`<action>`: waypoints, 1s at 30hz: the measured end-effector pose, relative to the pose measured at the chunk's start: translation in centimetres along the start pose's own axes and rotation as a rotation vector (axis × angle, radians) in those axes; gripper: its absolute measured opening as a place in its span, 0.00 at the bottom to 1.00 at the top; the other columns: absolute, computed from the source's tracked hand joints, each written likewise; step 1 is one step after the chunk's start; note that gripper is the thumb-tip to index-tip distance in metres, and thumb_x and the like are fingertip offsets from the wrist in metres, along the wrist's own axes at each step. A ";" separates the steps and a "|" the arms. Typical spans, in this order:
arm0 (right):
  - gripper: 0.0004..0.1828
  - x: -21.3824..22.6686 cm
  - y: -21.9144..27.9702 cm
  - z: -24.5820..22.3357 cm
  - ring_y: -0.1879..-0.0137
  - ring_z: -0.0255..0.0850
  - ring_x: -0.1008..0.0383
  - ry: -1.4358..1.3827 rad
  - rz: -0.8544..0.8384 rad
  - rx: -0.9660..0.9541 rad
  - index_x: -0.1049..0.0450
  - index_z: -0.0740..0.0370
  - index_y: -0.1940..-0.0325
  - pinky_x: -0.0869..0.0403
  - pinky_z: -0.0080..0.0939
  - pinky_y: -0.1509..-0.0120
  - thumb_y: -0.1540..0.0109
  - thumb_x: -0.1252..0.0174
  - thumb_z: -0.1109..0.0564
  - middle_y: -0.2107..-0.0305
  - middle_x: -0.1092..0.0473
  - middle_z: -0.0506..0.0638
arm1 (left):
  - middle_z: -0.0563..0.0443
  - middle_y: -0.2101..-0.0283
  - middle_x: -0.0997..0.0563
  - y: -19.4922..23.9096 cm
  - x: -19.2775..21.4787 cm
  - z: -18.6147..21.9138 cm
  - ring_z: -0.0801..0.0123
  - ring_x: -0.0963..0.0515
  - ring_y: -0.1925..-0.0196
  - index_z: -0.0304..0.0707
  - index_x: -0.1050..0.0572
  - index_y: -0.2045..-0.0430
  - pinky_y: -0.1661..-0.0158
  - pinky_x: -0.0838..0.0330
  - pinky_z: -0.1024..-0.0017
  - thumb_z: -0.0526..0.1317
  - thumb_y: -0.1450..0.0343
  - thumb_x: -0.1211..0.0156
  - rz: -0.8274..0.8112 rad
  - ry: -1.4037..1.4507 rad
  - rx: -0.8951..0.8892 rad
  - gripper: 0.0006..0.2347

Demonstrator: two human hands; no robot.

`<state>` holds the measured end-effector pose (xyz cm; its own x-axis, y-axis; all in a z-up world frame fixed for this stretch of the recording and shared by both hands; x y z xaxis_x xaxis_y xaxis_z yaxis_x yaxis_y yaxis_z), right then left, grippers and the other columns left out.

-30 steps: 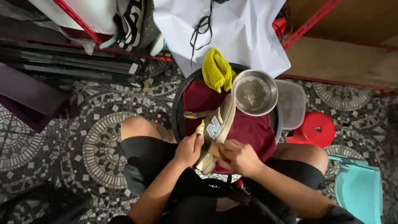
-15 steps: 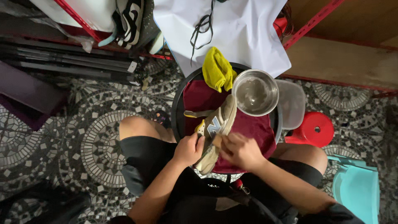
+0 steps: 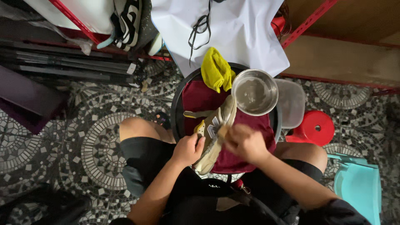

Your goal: The person scrubs a white sneaker with a brush, dipping it into a bowl of soapy water. They remove the insole, scrub the shoe's interior, and then scrub the insole separately.

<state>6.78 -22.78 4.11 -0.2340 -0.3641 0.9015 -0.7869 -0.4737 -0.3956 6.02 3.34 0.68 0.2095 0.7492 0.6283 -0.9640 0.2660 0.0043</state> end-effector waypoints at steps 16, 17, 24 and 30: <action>0.20 1.3 -0.8 -0.8 0.55 0.42 0.16 0.070 0.038 -0.067 0.12 0.45 0.55 0.18 0.45 0.62 0.46 0.26 0.37 0.64 0.20 0.42 | 0.28 0.79 0.20 0.1 -0.5 -0.7 0.26 0.15 0.69 0.35 0.27 0.76 0.69 0.22 0.37 0.51 0.18 0.50 -0.026 -0.013 0.022 0.21; 0.20 1.5 -0.6 -1.3 0.57 0.43 0.16 0.077 0.025 -0.058 0.12 0.43 0.56 0.18 0.47 0.62 0.48 0.25 0.37 0.64 0.21 0.42 | 0.29 0.79 0.20 0.2 -0.6 -1.1 0.27 0.14 0.69 0.36 0.28 0.75 0.68 0.21 0.38 0.52 0.17 0.51 -0.019 -0.024 0.026 0.21; 0.20 0.5 2.0 -5.4 0.60 0.43 0.17 -0.116 -0.085 -0.049 0.15 0.46 0.51 0.20 0.42 0.64 0.39 0.32 0.36 0.67 0.28 0.38 | 0.28 0.77 0.18 0.2 -0.2 -0.7 0.25 0.14 0.66 0.35 0.26 0.73 0.67 0.20 0.37 0.52 0.16 0.54 -0.029 0.013 0.044 0.21; 0.10 2.9 -0.7 -4.7 0.62 0.47 0.19 -0.172 0.030 -0.137 0.18 0.43 0.65 0.21 0.50 0.63 0.47 0.28 0.44 0.71 0.27 0.42 | 0.28 0.77 0.18 0.2 -0.3 0.1 0.27 0.14 0.67 0.36 0.26 0.73 0.66 0.20 0.37 0.51 0.15 0.55 -0.018 -0.007 0.027 0.21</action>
<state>3.95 -19.79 7.83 -0.1672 -0.5131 0.8419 -0.8542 -0.3510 -0.3836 5.79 3.07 0.52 0.2262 0.7401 0.6333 -0.9640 0.2633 0.0367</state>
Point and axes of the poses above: each hand's wrist, its own y-axis away from the middle knuckle, its own x-axis out of the back of the hand, z = x × y, the point moved 5 cm from there along -y, towards the middle knuckle
